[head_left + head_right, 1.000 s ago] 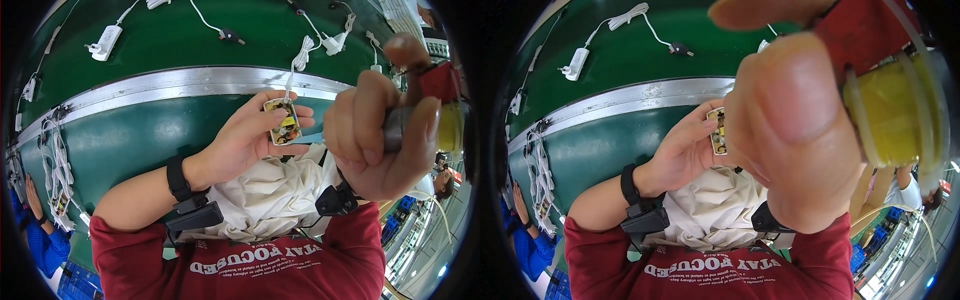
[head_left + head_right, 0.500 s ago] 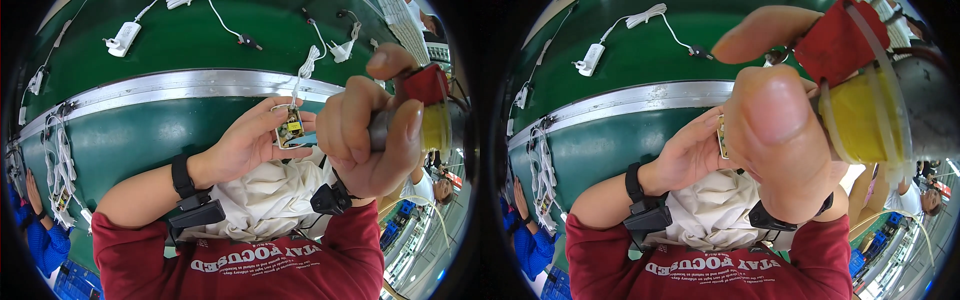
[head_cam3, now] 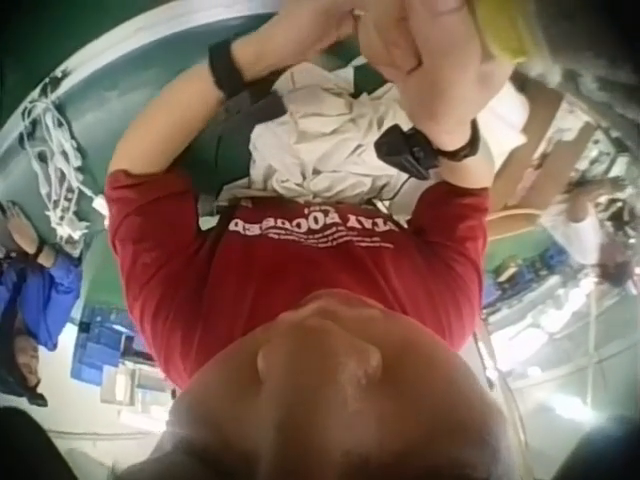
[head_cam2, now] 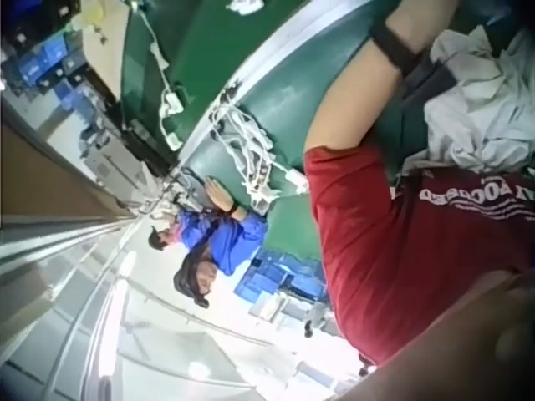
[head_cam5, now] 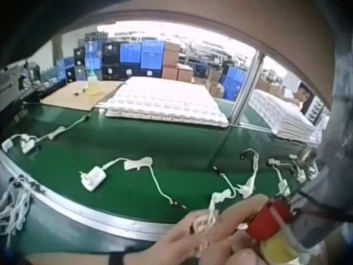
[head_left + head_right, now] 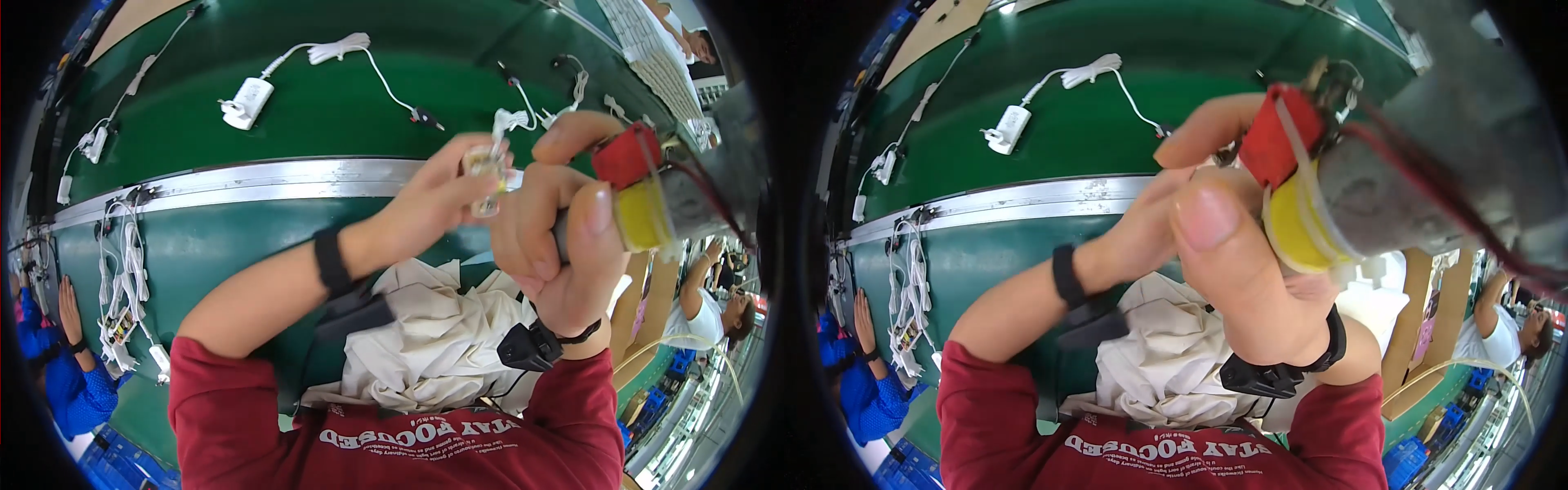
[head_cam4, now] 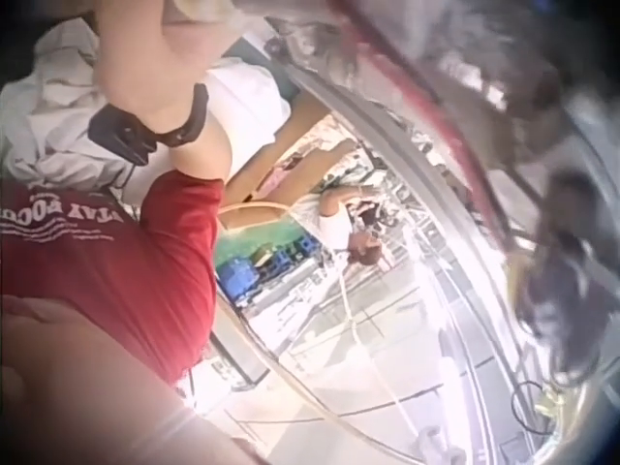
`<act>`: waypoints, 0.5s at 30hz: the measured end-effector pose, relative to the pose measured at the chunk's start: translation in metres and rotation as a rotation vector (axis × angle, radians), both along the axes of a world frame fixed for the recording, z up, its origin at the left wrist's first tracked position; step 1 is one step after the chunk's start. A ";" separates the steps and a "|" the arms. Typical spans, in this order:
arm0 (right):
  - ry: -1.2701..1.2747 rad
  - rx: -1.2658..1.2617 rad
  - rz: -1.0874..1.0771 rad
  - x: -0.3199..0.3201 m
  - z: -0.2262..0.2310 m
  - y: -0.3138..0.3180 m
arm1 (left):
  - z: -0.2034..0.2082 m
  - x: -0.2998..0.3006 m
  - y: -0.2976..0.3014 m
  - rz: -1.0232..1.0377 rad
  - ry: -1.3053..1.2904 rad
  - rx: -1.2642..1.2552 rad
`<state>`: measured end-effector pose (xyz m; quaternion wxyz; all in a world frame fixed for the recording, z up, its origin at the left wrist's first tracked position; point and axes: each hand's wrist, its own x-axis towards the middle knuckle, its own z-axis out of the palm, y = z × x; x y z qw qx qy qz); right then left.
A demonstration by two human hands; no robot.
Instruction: The person picks up a circuit board and applies a substance to it using a dispenser before placing it on the conveyor belt. This process is repeated with several more circuit boards.
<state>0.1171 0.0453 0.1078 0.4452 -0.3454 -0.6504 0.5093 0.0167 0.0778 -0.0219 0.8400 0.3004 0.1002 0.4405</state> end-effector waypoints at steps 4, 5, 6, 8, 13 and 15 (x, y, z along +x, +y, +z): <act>0.112 -0.105 -0.095 -0.016 0.009 -0.013 | 0.010 0.015 0.048 0.481 0.796 0.890; 0.115 -0.092 -0.076 -0.020 0.010 -0.015 | 0.011 0.016 0.053 0.633 1.148 1.147; 0.148 -0.104 -0.099 -0.022 0.011 -0.018 | 0.015 0.016 0.053 0.651 1.166 1.151; 0.222 -0.134 -0.142 -0.024 0.015 -0.020 | 0.022 0.015 0.049 0.562 1.220 1.119; 0.228 -0.108 -0.142 -0.022 0.024 -0.022 | 0.059 -0.031 0.027 0.869 1.110 1.194; 0.215 -0.105 -0.147 -0.023 0.028 -0.021 | 0.068 -0.072 0.017 0.845 1.312 1.192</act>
